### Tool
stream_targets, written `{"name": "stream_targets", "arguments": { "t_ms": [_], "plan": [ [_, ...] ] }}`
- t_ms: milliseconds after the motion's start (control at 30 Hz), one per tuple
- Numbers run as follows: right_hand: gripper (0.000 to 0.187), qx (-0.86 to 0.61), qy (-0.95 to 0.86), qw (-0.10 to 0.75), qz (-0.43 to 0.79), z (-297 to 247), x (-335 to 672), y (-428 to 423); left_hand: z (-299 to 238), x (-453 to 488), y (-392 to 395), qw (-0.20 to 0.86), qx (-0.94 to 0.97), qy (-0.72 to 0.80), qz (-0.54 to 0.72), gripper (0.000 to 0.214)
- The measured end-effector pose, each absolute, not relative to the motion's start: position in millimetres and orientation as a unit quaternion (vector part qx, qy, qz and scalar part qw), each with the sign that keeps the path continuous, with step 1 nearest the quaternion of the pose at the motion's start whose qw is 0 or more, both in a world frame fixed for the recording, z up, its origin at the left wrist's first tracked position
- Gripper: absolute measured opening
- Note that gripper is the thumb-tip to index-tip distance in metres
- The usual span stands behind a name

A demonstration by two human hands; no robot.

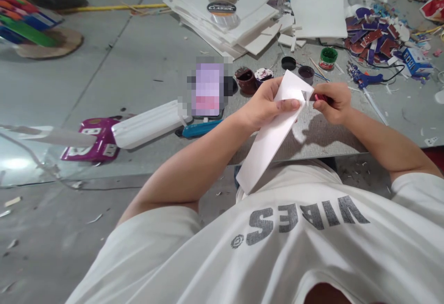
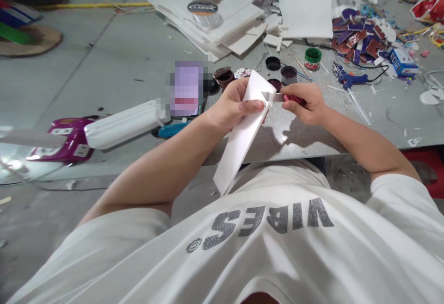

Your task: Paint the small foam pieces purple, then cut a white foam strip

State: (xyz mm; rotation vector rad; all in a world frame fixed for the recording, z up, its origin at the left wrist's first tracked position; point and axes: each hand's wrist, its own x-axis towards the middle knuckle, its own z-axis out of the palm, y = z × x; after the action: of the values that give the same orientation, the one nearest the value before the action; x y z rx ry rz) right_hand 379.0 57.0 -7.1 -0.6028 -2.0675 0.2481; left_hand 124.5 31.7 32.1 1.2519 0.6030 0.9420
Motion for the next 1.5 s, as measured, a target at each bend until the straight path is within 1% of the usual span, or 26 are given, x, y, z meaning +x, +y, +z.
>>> {"name": "stream_targets", "arguments": {
  "t_ms": [133, 300, 467, 600, 667, 833, 933, 1133, 1233, 1300, 1367, 1500],
  "plan": [
    [0.063, -0.246, -0.857, 0.442, 0.098, -4, 382, 57, 35, 123, 29, 0.666, 0.576, 0.253, 0.401, 0.065],
    [0.054, -0.185, -0.869, 0.452, 0.075, 1, 381, 57, 32, 122, 32, 0.657, 0.607, 0.228, 0.385, 0.067],
    [0.049, -0.141, -0.870, 0.466, 0.078, 6, 376, 53, 21, 123, 41, 0.671, 0.634, 0.189, 0.334, 0.064],
    [0.053, -0.143, -0.879, 0.448, 0.078, 7, 375, 52, 20, 122, 42, 0.662, 0.656, 0.175, 0.317, 0.063],
    [0.052, -0.143, -0.883, 0.439, 0.082, 7, 375, 52, 21, 121, 41, 0.659, 0.657, 0.177, 0.319, 0.064],
    [0.048, -0.105, -0.864, 0.485, 0.088, 11, 372, 53, 23, 116, 40, 0.656, 0.655, 0.189, 0.323, 0.065],
    [0.046, -0.098, -0.864, 0.482, 0.106, 12, 372, 53, 24, 115, 40, 0.654, 0.661, 0.186, 0.317, 0.063],
    [0.059, -0.144, -0.881, 0.435, 0.119, 12, 375, 50, 25, 121, 37, 0.622, 0.706, 0.152, 0.303, 0.059],
    [0.050, -0.126, -0.878, 0.441, 0.140, 14, 373, 48, 27, 122, 36, 0.620, 0.713, 0.144, 0.294, 0.056],
    [0.042, -0.105, -0.865, 0.468, 0.146, 13, 370, 49, 29, 120, 36, 0.631, 0.705, 0.150, 0.287, 0.054],
    [0.039, -0.090, -0.852, 0.496, 0.142, 11, 369, 51, 31, 118, 35, 0.661, 0.680, 0.157, 0.277, 0.054],
    [0.045, -0.130, -0.833, 0.514, 0.158, 4, 372, 59, 31, 119, 33, 0.758, 0.587, 0.146, 0.242, 0.058]
  ]
}}
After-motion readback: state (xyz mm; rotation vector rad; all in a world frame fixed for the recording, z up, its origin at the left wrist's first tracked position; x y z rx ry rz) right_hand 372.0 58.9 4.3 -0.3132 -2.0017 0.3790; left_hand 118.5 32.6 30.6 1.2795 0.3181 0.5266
